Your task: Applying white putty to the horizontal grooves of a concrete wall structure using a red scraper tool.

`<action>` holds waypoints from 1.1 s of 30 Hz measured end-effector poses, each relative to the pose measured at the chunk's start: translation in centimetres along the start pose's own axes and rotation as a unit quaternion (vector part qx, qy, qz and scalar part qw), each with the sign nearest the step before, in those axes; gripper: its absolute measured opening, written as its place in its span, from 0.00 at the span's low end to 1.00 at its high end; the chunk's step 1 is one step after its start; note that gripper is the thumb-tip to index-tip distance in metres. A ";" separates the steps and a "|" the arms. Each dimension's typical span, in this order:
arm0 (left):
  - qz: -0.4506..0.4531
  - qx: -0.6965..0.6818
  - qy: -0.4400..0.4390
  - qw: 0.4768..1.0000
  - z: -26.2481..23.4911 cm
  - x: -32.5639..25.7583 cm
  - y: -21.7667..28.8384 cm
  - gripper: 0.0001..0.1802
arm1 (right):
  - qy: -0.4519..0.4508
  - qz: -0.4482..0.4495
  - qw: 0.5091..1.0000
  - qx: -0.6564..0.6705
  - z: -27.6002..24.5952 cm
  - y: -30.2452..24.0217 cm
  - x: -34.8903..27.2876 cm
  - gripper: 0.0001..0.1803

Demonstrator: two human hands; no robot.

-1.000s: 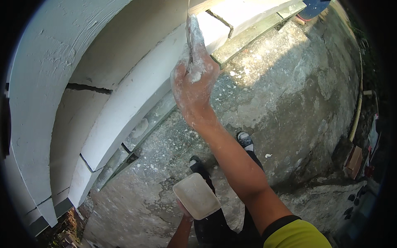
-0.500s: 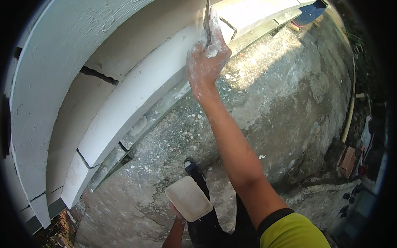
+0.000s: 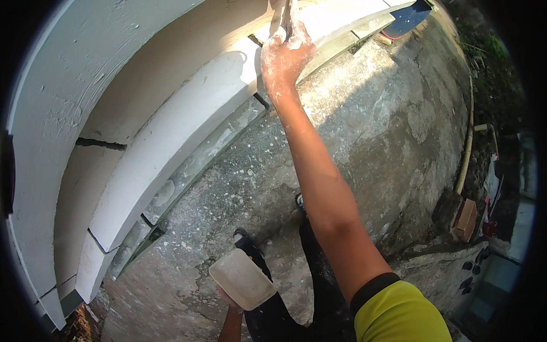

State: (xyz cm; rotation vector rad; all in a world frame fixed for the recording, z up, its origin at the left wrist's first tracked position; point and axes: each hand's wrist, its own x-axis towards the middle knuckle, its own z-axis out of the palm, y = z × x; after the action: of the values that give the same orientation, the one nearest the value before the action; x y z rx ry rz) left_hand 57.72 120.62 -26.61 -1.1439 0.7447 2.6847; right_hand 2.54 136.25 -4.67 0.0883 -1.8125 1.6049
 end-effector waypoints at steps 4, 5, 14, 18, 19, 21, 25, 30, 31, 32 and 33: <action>0.031 -0.001 -0.009 0.999 0.5 0.6 -0.8 0.41 | -0.024 -0.097 0.984 -0.146 6.8 -2.2 -7.3 0.16; 0.029 -0.002 -0.008 1.000 1.1 0.9 -0.9 0.41 | -0.142 -0.073 0.987 -0.015 6.5 -2.5 -10.7 0.20; -0.018 -0.028 0.047 0.998 5.5 2.3 -3.5 0.56 | 0.067 -0.116 0.986 -0.097 -5.0 8.0 8.2 0.15; -0.006 0.005 0.034 0.999 6.1 2.5 -4.2 0.56 | -0.052 -0.050 0.994 -0.085 -1.4 5.1 8.2 0.13; 0.004 0.042 0.022 0.999 6.3 2.6 -4.2 0.56 | -0.145 0.042 0.977 -0.151 0.1 5.2 3.5 0.17; -0.003 0.049 0.023 0.999 8.8 2.1 -3.6 0.56 | -0.242 -0.151 0.958 0.043 0.5 0.6 -4.9 0.28; -0.034 0.032 0.017 0.999 8.7 2.2 -4.6 0.56 | -0.210 -0.145 0.961 0.109 -3.0 -1.3 -5.0 0.31; -0.004 0.035 0.015 0.999 10.9 2.8 -6.1 0.56 | 0.097 -0.193 0.972 -0.090 -7.2 9.3 12.7 0.14; 0.003 0.036 0.013 0.999 11.7 3.1 -6.6 0.57 | 0.096 -0.148 0.982 -0.072 -7.0 9.9 15.2 0.10; 0.009 0.037 0.019 0.999 10.9 3.0 -6.5 0.57 | 0.010 0.019 0.999 -0.044 -5.3 6.9 14.3 0.04; 0.015 0.060 0.027 0.998 9.6 2.9 -6.6 0.57 | -0.011 -0.093 0.991 -0.099 -2.6 5.7 12.6 0.03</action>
State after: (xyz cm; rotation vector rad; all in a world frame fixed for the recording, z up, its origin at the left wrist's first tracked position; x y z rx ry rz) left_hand 51.56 130.86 -25.58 -1.1882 0.9256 2.6025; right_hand -8.51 144.75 -2.78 0.1794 -1.9104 1.2933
